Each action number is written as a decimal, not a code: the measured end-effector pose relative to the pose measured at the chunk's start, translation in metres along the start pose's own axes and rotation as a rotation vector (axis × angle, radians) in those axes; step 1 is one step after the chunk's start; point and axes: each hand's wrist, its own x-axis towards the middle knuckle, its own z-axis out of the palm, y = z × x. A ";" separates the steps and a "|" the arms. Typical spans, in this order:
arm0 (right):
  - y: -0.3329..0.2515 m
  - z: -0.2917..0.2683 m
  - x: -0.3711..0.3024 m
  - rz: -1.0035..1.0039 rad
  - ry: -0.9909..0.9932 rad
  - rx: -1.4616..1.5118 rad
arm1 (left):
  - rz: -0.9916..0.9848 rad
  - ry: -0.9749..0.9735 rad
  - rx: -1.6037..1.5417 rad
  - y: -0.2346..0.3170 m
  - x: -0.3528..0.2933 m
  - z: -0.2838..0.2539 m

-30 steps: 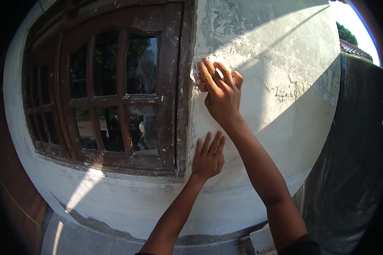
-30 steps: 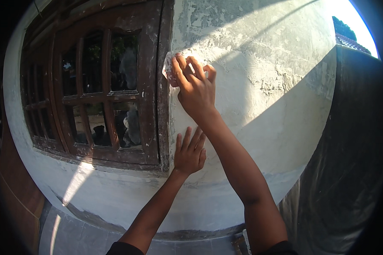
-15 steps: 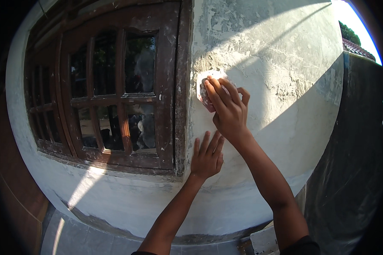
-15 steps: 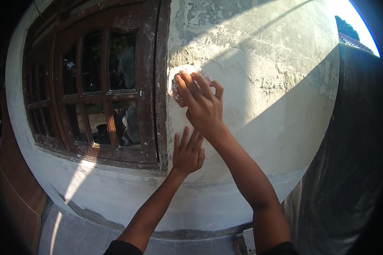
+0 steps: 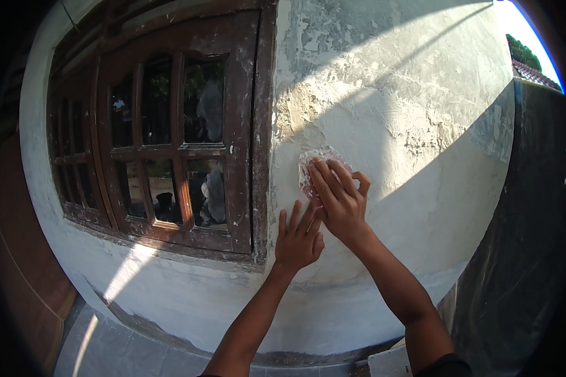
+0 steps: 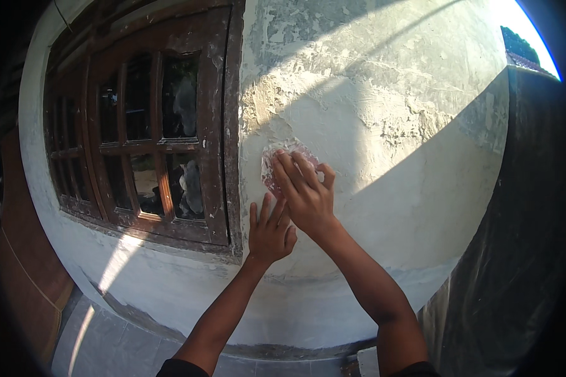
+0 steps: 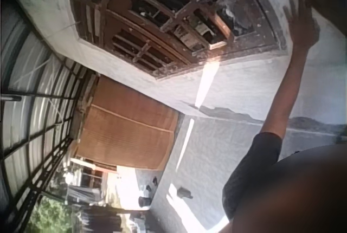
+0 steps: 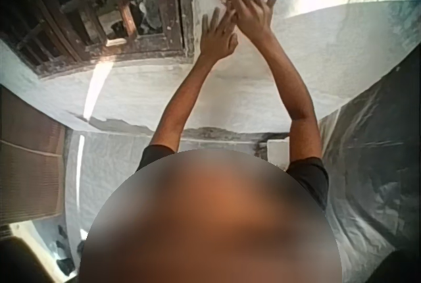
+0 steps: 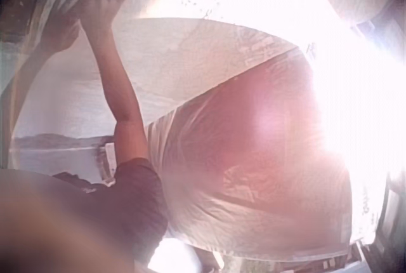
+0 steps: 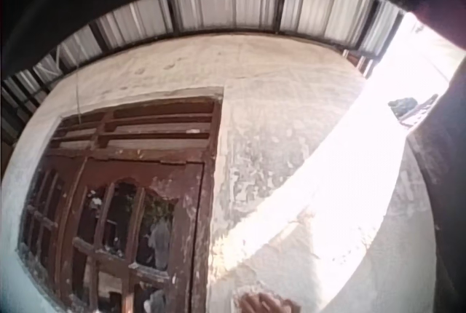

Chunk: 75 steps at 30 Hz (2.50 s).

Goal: The person sands a patched area on an exterior wall with sandpaper.

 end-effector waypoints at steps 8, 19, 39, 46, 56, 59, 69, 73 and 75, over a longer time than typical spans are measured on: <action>0.032 0.035 0.079 0.014 0.030 -0.030 | 0.032 -0.058 0.043 0.004 0.006 -0.011; 0.005 -0.007 0.018 -0.004 0.036 0.085 | 0.017 -0.045 0.082 0.002 -0.004 -0.001; -0.006 0.015 0.086 -0.115 0.124 0.018 | -0.016 -0.003 0.098 0.005 -0.005 -0.002; -0.010 0.048 0.029 -0.054 -0.022 -0.133 | -0.025 -0.055 0.060 0.003 -0.003 -0.005; -0.003 0.004 0.084 -0.013 0.126 0.046 | -0.035 -0.075 0.129 0.006 -0.004 -0.010; 0.022 0.019 0.114 0.068 0.078 -0.036 | 0.009 -0.050 0.088 0.011 -0.002 -0.005; -0.029 -0.010 -0.033 0.174 -0.152 0.075 | 0.047 -0.144 0.001 -0.009 -0.018 -0.006; -0.017 -0.019 0.004 0.127 -0.056 0.047 | 0.031 -0.025 0.095 -0.004 -0.015 -0.005; -0.006 -0.013 0.063 0.086 0.075 -0.005 | 0.034 -0.039 0.104 -0.005 -0.017 -0.009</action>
